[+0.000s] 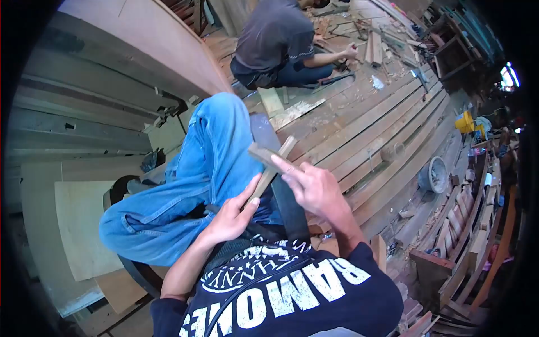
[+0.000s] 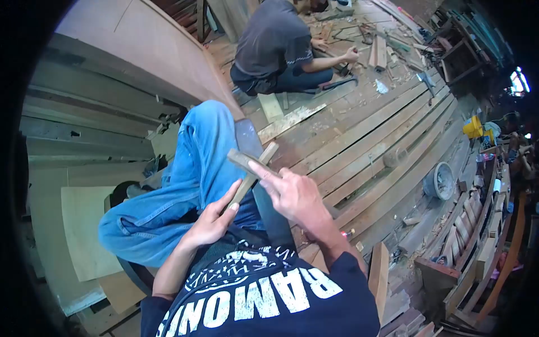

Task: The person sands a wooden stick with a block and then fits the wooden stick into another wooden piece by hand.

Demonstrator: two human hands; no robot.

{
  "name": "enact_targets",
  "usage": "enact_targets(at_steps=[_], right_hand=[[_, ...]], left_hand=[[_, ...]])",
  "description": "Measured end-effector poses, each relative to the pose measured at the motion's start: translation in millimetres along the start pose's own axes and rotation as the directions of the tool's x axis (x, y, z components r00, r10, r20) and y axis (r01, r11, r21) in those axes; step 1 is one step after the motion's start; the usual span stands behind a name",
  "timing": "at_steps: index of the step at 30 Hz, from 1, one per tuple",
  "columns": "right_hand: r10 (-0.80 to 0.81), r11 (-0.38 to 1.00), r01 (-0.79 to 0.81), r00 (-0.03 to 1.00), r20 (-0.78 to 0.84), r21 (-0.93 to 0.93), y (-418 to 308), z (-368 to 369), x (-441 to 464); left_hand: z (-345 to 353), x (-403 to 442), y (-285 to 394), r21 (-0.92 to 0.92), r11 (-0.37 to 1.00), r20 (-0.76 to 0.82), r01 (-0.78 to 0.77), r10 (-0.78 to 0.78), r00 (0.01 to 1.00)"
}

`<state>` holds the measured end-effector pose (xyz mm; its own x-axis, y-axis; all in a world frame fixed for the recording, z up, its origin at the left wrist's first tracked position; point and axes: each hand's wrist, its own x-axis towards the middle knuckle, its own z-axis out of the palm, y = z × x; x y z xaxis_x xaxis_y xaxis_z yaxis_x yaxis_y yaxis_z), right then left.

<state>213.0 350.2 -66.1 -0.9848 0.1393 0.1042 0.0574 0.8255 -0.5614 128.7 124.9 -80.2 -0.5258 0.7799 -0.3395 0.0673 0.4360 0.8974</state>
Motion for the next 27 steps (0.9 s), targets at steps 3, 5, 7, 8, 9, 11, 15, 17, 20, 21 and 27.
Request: enact_targets(at_steps=[3, 5, 7, 8, 9, 11, 15, 17, 20, 21, 27], right_hand=[[0.020, 1.000, -0.019, 1.000, 0.023, -0.022, 0.0, 0.6, 4.5], [0.014, 0.999, -0.012, 0.999, 0.031, -0.045, 7.8, 2.7, 8.5], [0.035, 0.992, -0.032, 0.999, 0.022, -0.121, 10.9, -1.0, 15.0], [0.054, 0.978, -0.053, 0.999, -0.001, -0.200, 12.9, -2.9, 18.3], [0.060, 0.972, -0.065, 0.998, -0.030, -0.224, 16.5, -3.5, 20.6], [0.076, 0.973, -0.083, 0.996, -0.041, -0.216, 18.1, -3.9, 21.4], [0.025, 0.990, -0.026, 1.000, -0.004, -0.137, 10.3, -5.4, 10.6], [0.007, 0.994, -0.001, 0.998, 0.059, -0.108, 6.9, -5.4, -0.2], [-0.037, 0.993, 0.049, 0.993, 0.109, -0.107, 13.8, -9.9, -2.3], [0.008, 0.986, 0.001, 0.998, 0.055, -0.169, 20.6, -10.7, 1.3], [-0.113, 0.982, 0.112, 0.994, 0.004, -0.150, 24.4, -2.1, -4.3]], left_hand=[[1.8, 0.0, -3.9, 0.004, 1.000, -0.009, -0.029, 0.029, 1.000], [0.7, 0.8, -3.1, -0.002, 0.999, -0.009, -0.054, 0.054, 0.999], [1.4, 0.3, -2.2, -0.005, 0.999, -0.015, -0.045, 0.045, 0.999], [1.4, 0.6, -0.6, 0.001, 0.999, -0.018, -0.047, 0.047, 0.999], [0.7, -0.1, 4.5, -0.012, 1.000, -0.009, -0.026, 0.026, 1.000], [0.9, -0.1, 5.1, 0.020, 0.998, -0.023, -0.051, 0.052, 0.998], [6.6, 6.4, -7.9, 0.173, 0.932, -0.133, -0.320, 0.344, 0.930], [4.0, 1.3, 1.1, 0.101, 0.973, -0.097, -0.207, 0.217, 0.971], [3.3, 0.1, 0.7, 0.064, 0.992, -0.055, -0.113, 0.116, 0.992], [4.4, 0.3, -1.8, 0.090, 0.987, -0.064, -0.131, 0.137, 0.988], [2.7, -0.6, 5.0, 0.125, 0.991, -0.040, -0.052, 0.057, 0.998]])
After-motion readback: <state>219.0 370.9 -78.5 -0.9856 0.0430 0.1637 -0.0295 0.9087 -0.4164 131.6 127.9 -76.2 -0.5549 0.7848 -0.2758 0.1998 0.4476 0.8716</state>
